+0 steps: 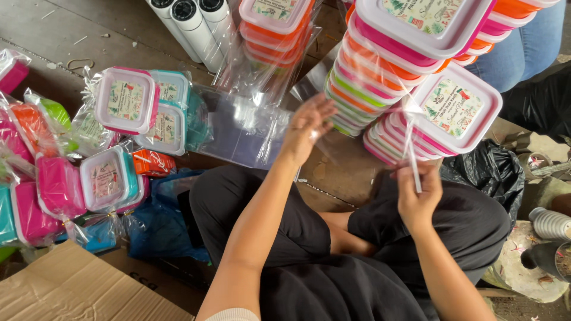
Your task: The person sits on the floor and packs colorful plastic food containers into clear plastic bags. They pick up containers from stacks, place them into bags, and set the packaged items aside.
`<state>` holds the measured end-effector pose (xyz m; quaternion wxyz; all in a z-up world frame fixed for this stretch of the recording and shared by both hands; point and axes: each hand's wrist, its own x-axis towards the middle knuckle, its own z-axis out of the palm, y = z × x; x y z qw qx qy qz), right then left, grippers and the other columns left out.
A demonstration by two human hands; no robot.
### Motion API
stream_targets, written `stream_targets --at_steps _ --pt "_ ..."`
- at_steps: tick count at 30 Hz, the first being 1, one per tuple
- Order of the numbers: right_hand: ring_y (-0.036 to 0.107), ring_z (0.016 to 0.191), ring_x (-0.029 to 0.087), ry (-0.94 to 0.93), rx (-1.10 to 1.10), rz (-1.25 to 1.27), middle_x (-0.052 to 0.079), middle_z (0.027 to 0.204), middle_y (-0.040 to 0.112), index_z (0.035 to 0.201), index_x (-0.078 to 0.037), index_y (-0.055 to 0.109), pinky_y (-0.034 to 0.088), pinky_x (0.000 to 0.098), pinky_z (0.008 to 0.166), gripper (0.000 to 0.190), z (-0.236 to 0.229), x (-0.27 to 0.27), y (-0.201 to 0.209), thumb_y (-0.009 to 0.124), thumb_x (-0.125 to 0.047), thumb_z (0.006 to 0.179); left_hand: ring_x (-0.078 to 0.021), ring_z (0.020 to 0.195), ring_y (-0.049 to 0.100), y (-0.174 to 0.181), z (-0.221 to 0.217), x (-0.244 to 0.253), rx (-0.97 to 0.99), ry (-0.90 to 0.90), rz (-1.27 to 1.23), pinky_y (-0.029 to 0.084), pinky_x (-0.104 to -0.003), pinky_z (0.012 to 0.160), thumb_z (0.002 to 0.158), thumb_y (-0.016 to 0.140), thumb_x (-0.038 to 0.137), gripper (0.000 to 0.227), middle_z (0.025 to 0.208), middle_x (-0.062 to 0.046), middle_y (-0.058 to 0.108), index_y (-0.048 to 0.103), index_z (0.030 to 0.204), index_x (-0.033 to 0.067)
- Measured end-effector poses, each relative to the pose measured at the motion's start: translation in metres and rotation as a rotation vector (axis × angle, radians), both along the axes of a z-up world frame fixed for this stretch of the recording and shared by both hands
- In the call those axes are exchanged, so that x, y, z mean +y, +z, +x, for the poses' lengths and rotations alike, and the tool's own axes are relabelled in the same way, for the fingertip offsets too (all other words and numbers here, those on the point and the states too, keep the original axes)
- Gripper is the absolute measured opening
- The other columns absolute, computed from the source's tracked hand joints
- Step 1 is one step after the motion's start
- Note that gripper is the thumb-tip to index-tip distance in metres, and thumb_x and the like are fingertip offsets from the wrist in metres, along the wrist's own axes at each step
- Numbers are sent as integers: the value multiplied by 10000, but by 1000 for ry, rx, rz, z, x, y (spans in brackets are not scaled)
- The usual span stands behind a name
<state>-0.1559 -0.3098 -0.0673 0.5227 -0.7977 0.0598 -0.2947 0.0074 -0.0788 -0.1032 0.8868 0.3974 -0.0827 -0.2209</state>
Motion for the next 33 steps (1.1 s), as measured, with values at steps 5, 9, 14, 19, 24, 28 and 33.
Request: stream_targets --at_steps 5,9,14,19,24,28,33 --pt "736 854 329 111 325 -151 144 908 755 1084 -113 780 544 399 716 190 -14 -6 -34 797 -102 895 -233 1044 750 39 -4 24 -189 407 211 607 -308 899 1003 697 366 359 1090 -112 785 731 1169 51" --pt "740 967 340 269 323 -494 97 1030 763 1086 -107 777 605 407 793 235 -10 -11 -5 818 -184 868 -102 694 699 76 -12 28 -396 502 455 592 -218 683 776 907 162 175 806 -51 764 793 895 105" --pt "687 914 369 130 -299 -748 172 1082 687 1159 -6 797 578 442 823 303 10 9 60 857 -58 866 -90 564 610 91 -32 9 -660 470 563 509 -220 538 678 950 105 200 694 -27 735 773 756 157" --pt "619 1033 328 139 -295 -1065 118 1158 661 1116 -83 775 416 429 914 189 32 35 90 775 -191 961 -161 602 684 80 -42 -11 -675 559 684 546 -226 557 684 957 230 233 670 7 715 736 728 170" --pt "566 1011 322 128 -273 -1128 87 1121 615 992 -125 745 394 395 818 134 36 41 99 754 -258 994 -158 563 658 84 -42 -8 -612 638 743 514 -251 504 664 962 304 284 623 -8 680 717 722 172" --pt "640 743 336 410 -35 -971 98 780 617 881 -74 605 520 412 635 236 41 59 122 738 -260 941 -175 613 676 86 -46 -9 -719 528 624 520 -242 530 723 919 156 197 674 16 712 734 707 222" --pt "643 769 437 508 229 -806 170 728 610 843 -49 607 509 514 628 142 47 38 116 712 -144 854 -211 782 676 100 -44 6 -890 345 544 563 -309 649 778 870 362 299 844 -21 731 725 947 162"
